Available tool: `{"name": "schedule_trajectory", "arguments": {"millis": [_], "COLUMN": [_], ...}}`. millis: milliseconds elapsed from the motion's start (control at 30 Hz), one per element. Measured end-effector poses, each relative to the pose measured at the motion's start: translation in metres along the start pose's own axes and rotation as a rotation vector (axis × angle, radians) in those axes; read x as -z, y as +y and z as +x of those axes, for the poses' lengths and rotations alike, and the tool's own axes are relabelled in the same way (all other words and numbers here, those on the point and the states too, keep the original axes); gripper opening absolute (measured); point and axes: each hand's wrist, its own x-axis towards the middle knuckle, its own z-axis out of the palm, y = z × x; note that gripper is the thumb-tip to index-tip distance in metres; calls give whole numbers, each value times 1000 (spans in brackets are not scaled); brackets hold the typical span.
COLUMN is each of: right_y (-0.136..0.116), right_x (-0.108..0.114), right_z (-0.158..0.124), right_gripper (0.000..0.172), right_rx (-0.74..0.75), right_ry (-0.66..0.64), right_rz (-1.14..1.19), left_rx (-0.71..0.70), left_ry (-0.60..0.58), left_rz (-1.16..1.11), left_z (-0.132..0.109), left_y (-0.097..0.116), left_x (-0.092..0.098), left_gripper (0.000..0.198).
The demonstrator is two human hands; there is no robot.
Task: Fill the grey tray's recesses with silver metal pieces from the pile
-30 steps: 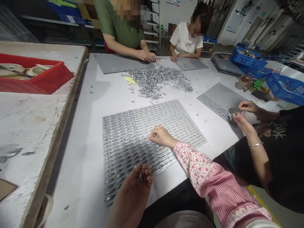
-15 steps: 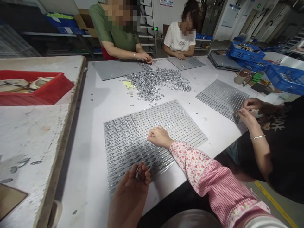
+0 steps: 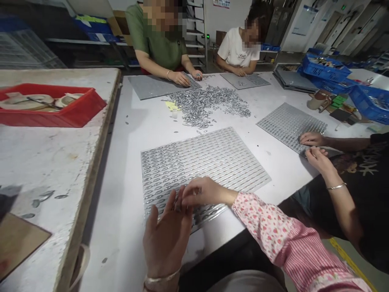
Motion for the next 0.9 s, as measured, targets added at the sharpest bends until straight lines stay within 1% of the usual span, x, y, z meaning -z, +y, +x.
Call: {"name": "schedule_trajectory", "arguments": {"millis": [33, 67, 100, 200, 333, 400, 467, 500, 533, 600, 667, 700, 733, 800, 900], "right_y": [-6, -10, -13, -13, -11, -8, -3, 1, 5, 15, 25, 29, 32, 36, 35], "right_x": [-4, -7, -10, -18, -23, -20, -11, -4, 3, 17, 27, 29, 29, 27, 23], "right_z": [-4, -6, -7, -7, 0, 6, 14, 19, 24, 33, 40, 42, 44, 48, 52], "right_gripper": [16, 16, 14, 8, 9, 6, 9, 11, 14, 16, 16, 16, 16, 17, 17], "right_rx": [46, 66, 53, -54, -48, -112, -185, -204, -212, -221, -237, -246, -251, -255, -236], "right_ry": [-45, -62, -47, 20, 85, 152, 216, 237, 246, 228, 182, 159, 140, 111, 73], "right_rz": [-27, -60, -89, -119, -183, -73, 68, 94, 72, -71, -221, -267, -295, -343, -473], "left_rx": [-1, -5, -12, -48, -126, -196, -326, -379, -450, -568, -742, -743, -697, -650, -624], "left_ry": [-12, -29, -52, -129, -186, -200, -194, -190, -172, -127, -26, 52, 111, 146, 197], "left_rz": [10, 25, 46, 140, 261, 299, 349, 350, 340, 307, 273, 260, 247, 244, 225], "left_z": [2, 3, 4, 8, 14, 18, 24, 27, 32, 41, 51, 54, 57, 61, 64], "left_y": [0, 0, -1, -5, -8, -1, 16, 28, 41, 68, 92, 101, 107, 114, 115], "left_x": [-1, -2, -3, -2, -2, -6, -11, -14, -16, -17, -14, -11, -8, -2, 2], "left_gripper": [43, 45, 47, 51, 43, 36, 28, 26, 25, 21, 18, 16, 14, 11, 8]}}
